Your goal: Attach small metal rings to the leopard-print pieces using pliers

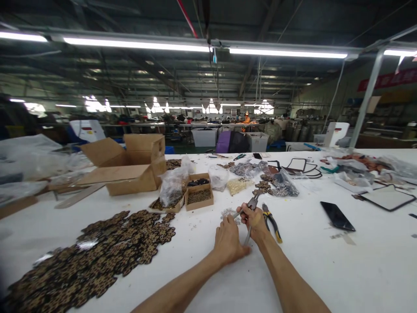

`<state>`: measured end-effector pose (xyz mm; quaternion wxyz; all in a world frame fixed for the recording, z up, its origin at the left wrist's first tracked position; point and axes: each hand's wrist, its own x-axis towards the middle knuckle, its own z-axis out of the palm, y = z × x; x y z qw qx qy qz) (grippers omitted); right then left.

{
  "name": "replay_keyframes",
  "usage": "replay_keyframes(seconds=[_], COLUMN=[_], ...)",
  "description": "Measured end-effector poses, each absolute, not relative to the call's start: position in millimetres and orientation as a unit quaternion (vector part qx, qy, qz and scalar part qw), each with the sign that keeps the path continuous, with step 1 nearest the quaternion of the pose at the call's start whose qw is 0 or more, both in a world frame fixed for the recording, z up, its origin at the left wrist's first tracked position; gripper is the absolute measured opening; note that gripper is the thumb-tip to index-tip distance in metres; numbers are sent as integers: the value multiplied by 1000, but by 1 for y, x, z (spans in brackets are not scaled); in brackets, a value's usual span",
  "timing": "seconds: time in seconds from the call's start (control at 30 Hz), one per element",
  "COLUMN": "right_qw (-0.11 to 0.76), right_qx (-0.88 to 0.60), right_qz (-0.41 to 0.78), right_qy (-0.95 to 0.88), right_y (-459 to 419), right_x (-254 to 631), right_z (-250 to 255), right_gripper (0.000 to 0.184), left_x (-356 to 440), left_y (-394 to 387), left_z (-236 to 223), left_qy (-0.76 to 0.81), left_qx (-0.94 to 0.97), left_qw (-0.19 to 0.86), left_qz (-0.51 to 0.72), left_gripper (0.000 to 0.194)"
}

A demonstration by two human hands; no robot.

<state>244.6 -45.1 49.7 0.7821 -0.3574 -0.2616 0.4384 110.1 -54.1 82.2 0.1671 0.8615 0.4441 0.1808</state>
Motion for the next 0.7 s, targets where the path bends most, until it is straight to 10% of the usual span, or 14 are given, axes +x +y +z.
replay_keyframes(seconds=[0.7], right_qw=[731], right_qx=[-293], right_qz=[569], right_qy=[-237], right_y=[-39], right_x=[223], right_z=[24], right_gripper=[32], left_x=[103], left_y=[-51], left_z=[42], left_qy=[477], left_qx=[825], left_qw=[182], left_qz=[240], left_gripper=[83])
